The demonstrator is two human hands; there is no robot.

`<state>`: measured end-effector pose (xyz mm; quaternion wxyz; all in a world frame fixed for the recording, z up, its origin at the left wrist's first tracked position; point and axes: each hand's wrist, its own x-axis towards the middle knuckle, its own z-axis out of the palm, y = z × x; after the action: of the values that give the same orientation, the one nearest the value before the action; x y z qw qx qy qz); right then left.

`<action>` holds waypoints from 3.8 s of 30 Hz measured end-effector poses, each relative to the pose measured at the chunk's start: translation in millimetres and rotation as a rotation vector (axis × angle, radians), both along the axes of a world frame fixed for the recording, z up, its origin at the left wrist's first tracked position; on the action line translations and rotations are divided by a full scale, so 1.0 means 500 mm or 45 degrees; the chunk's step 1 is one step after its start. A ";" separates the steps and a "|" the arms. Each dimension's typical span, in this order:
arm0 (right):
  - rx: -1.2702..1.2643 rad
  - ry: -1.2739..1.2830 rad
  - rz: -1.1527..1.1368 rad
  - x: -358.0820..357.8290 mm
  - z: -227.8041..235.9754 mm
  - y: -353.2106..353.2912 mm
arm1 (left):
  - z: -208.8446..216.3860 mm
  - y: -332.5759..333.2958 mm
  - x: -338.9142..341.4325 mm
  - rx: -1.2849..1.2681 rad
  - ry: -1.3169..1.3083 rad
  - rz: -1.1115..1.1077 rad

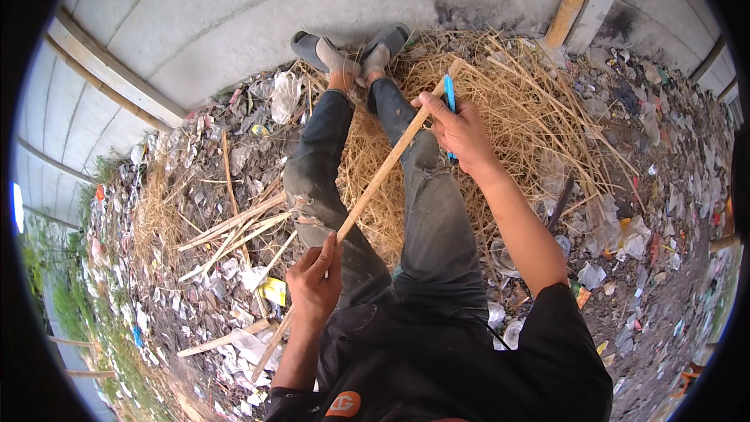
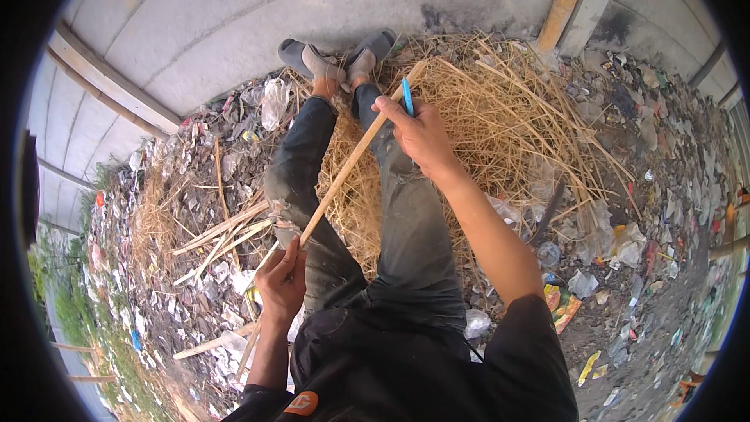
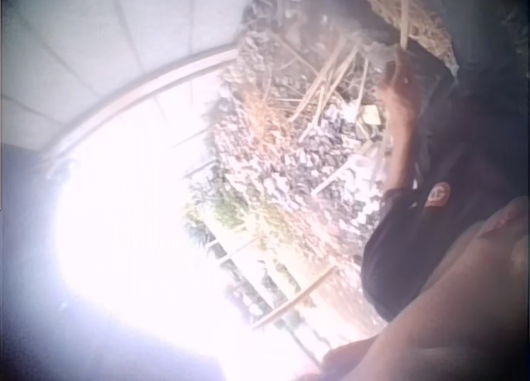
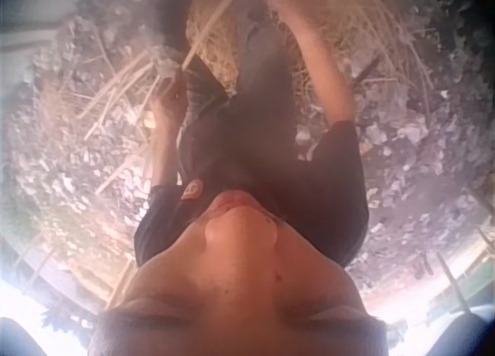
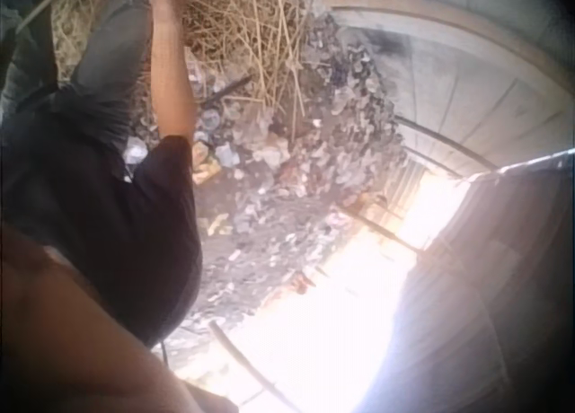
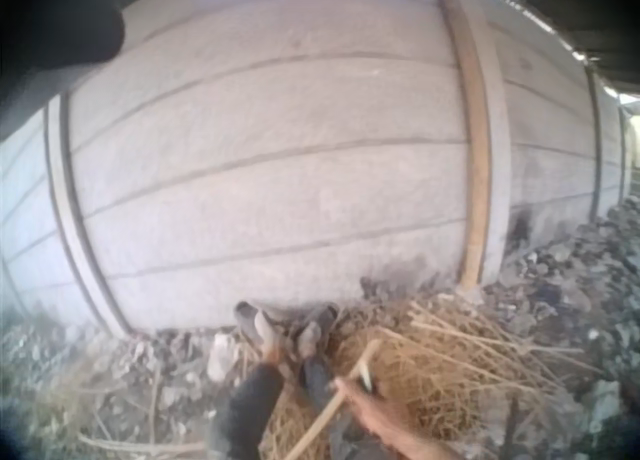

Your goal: The person sits on the ground and uses a knife to split a long bamboo stick into thin strips. They hold the stick with one hand and use the knife to shave and separate the material, creating a pile of bamboo strips.

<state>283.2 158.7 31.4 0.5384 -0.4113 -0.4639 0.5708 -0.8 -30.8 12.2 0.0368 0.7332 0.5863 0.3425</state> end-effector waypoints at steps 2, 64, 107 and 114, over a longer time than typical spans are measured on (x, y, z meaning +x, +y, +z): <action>-0.010 -0.009 0.023 -0.027 -0.008 -0.029 | 0.005 0.000 0.003 -0.013 -0.013 0.008; 1.627 1.142 0.826 0.025 0.384 -0.340 | 0.030 0.038 -0.078 -0.920 -1.308 -0.195; 0.127 -0.008 -0.294 0.060 0.006 -0.159 | -0.037 -0.007 -0.018 -0.863 -0.442 -0.290; 0.228 0.357 -1.358 0.430 0.093 -0.168 | -0.038 -0.040 -0.118 0.362 -0.064 0.348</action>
<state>498.4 74.9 78.1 0.8421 -0.4617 -0.1622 0.2268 -59.7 -51.0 -6.8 -0.0993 0.6359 0.6251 0.4416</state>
